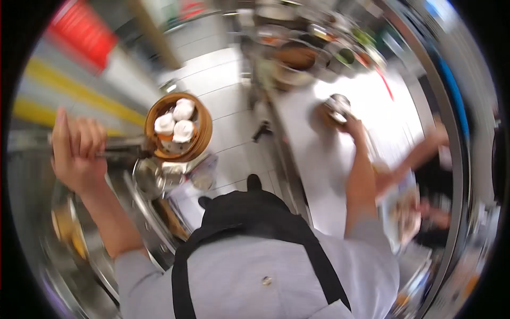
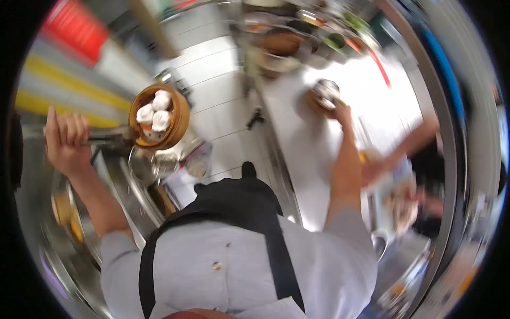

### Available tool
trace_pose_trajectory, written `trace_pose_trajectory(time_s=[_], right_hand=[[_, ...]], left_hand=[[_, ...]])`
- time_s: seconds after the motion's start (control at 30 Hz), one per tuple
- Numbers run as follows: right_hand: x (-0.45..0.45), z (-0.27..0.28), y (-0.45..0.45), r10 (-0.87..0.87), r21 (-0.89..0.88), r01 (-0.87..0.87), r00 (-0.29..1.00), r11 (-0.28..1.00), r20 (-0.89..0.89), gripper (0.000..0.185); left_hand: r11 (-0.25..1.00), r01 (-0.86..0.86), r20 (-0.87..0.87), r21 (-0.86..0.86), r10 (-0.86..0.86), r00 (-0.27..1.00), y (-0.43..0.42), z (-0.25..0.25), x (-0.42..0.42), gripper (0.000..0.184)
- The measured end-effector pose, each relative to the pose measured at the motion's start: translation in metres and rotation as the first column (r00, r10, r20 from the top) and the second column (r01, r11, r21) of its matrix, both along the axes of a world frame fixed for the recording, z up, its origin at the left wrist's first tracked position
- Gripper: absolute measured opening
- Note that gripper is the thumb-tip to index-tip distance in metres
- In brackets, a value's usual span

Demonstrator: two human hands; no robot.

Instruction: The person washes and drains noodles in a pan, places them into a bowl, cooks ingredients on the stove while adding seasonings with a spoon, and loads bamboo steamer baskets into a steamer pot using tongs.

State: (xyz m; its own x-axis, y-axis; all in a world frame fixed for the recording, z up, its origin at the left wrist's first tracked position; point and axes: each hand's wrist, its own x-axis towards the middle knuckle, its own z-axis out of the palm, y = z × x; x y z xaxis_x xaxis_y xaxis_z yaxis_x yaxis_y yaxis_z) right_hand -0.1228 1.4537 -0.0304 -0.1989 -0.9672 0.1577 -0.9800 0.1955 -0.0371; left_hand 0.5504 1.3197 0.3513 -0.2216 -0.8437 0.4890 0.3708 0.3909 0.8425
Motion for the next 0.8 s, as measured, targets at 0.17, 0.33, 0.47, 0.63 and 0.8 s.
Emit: trace_pose_trajectory(time_s=[0.17,0.33,0.47,0.63,0.8], right_hand=[[0.012,0.037,0.008,-0.040,0.092,0.040,0.999,0.995,0.004,0.041],[0.101,0.125,-0.006,-0.400,0.166,0.425,0.552,0.890,0.731,0.039],[0.214,0.185,-0.027,-0.358,0.169,0.367,0.541,0.915,0.761,0.032],[0.336,0.235,-0.056,-0.163,0.126,0.105,0.563,0.987,0.811,0.027],[0.444,0.272,-0.082,-0.029,0.105,-0.109,0.544,0.988,0.838,0.021]], left_hand=[[0.754,-0.656,0.007,0.032,0.657,0.754,0.054,0.057,0.147,0.047],[0.340,-0.935,-0.026,-0.103,0.939,0.344,0.089,0.093,0.269,0.048],[0.029,-0.983,0.013,-0.183,1.000,0.027,0.096,0.091,0.366,0.049],[0.006,-0.993,0.014,-0.117,1.000,0.005,0.079,0.048,0.484,0.043],[0.067,-0.994,0.073,-0.087,0.995,0.061,0.046,-0.009,0.572,0.044]])
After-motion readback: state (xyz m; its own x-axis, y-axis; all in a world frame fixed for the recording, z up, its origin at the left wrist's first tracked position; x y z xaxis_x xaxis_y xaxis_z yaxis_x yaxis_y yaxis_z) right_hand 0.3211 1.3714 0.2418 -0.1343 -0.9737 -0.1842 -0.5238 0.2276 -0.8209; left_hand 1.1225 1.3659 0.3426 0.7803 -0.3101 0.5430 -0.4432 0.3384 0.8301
